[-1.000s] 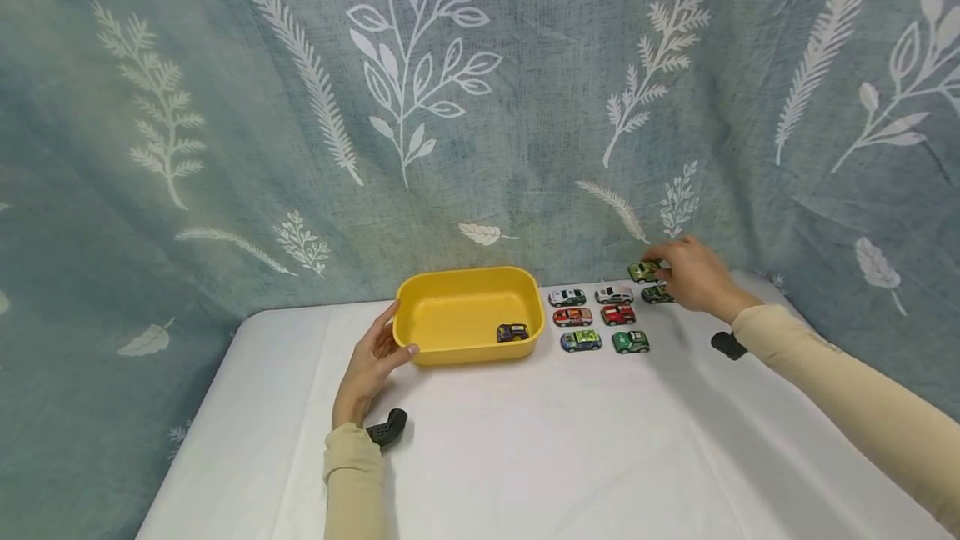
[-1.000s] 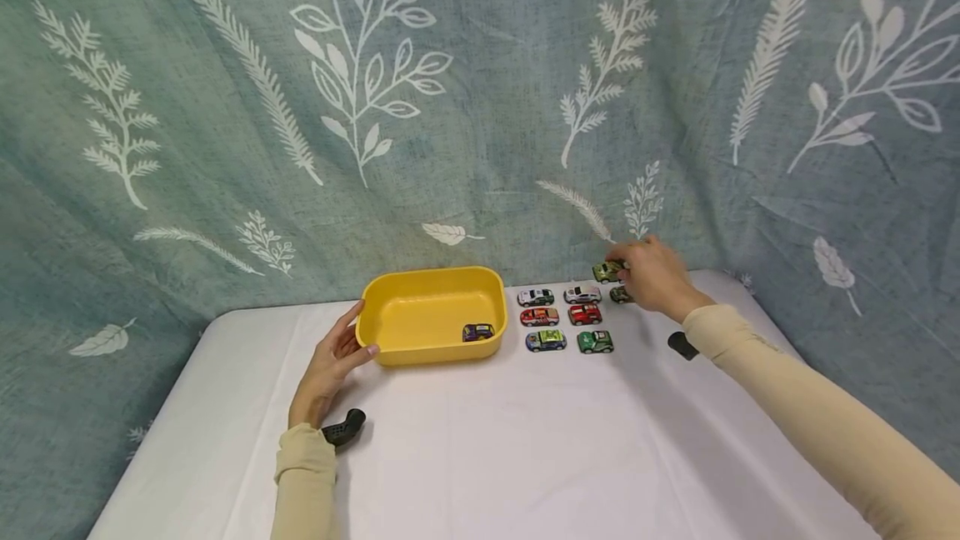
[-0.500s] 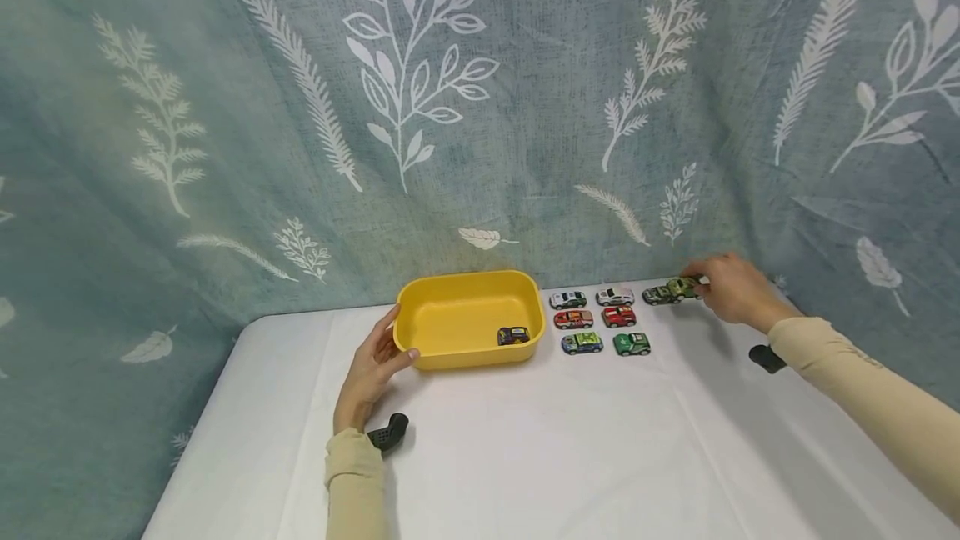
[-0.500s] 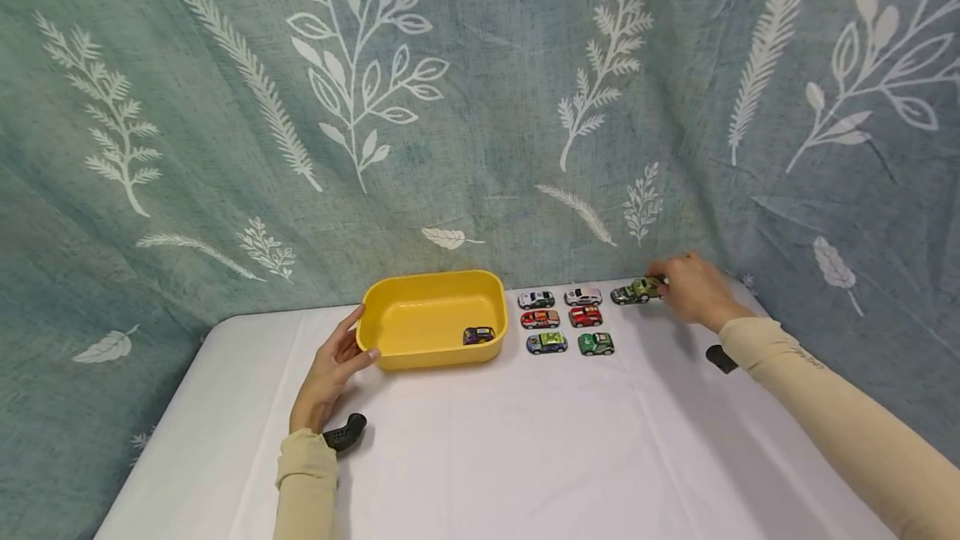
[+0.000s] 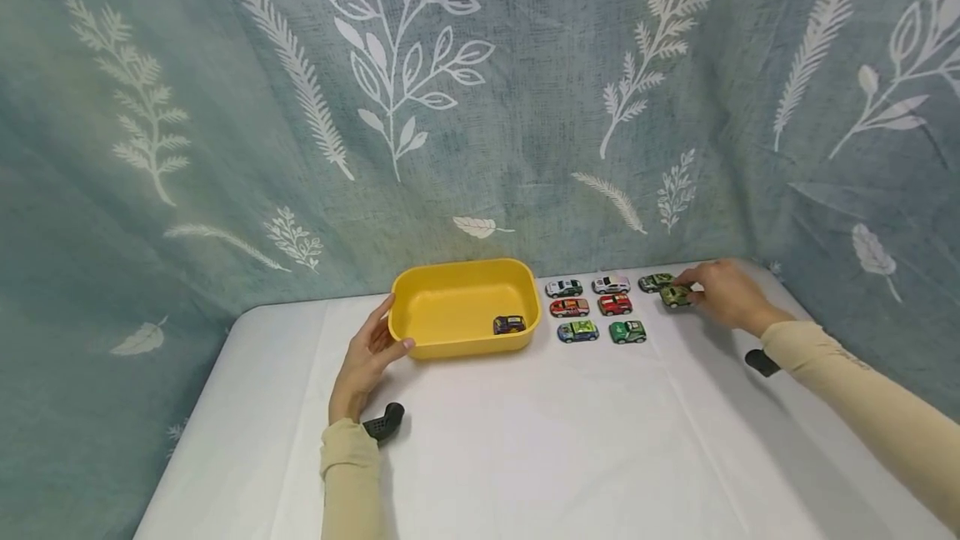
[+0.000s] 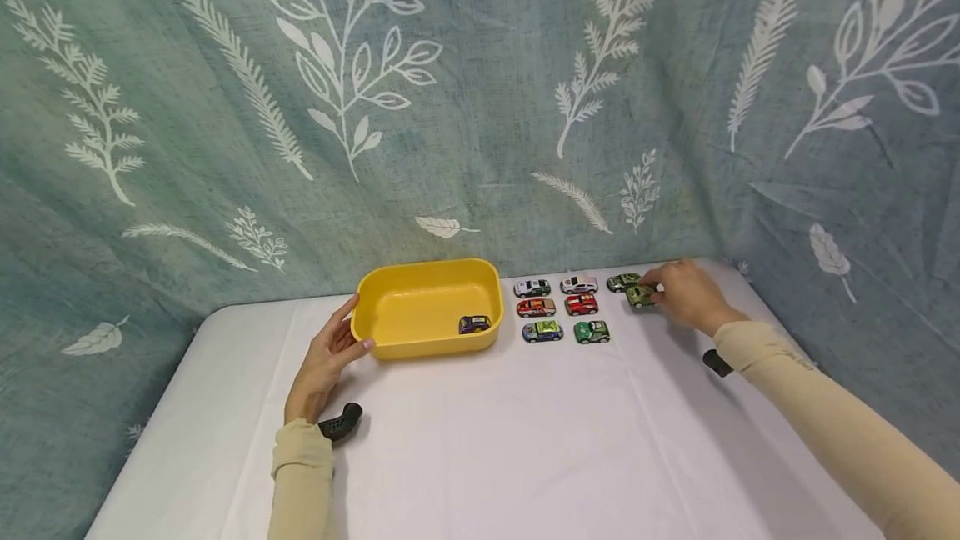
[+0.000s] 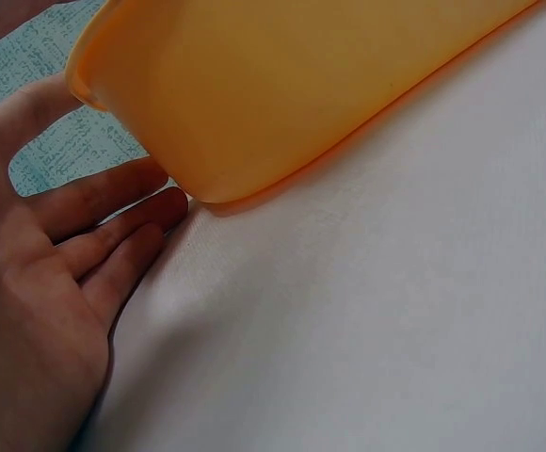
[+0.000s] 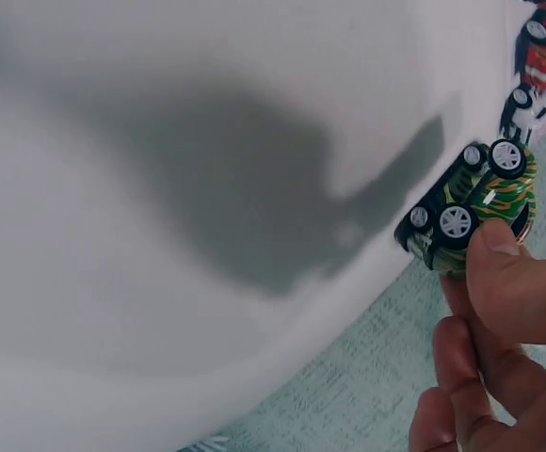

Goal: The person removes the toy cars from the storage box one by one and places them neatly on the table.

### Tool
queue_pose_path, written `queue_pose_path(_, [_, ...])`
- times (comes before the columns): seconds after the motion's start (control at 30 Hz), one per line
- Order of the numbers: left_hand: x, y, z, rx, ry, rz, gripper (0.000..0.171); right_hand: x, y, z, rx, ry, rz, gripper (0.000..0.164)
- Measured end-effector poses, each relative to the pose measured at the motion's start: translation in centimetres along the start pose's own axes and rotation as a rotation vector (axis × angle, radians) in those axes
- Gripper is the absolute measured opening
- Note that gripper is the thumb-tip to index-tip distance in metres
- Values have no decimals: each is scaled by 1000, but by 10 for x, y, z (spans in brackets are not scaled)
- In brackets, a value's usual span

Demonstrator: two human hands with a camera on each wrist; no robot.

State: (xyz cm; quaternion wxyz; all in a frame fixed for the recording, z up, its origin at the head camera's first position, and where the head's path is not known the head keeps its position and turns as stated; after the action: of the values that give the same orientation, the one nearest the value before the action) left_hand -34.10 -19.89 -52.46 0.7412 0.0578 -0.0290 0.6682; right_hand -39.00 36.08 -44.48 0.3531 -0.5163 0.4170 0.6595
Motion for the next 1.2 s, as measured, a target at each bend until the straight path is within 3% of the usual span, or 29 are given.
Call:
queue_pose_path(0.47, [2, 3, -2, -9, -43, 9, 88, 16, 5, -8, 84, 11, -98, 28])
queue_pose_path(1.2, [1, 0, 0, -8, -30, 24, 87, 30, 11, -5, 105, 56, -147, 30])
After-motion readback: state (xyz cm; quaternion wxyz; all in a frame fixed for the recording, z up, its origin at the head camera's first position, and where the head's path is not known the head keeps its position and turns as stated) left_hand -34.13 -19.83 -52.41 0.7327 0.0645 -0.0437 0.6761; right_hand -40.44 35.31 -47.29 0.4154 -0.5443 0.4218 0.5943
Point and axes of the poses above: each hand's wrist, its own y-axis towards the middle knuckle, its own x-axis out of the palm, z = x × y, the point moved 5 cm from there along y, towards the middle knuckle, and after that the axes turned 13 degrees about -y, right-handed, at the moved point
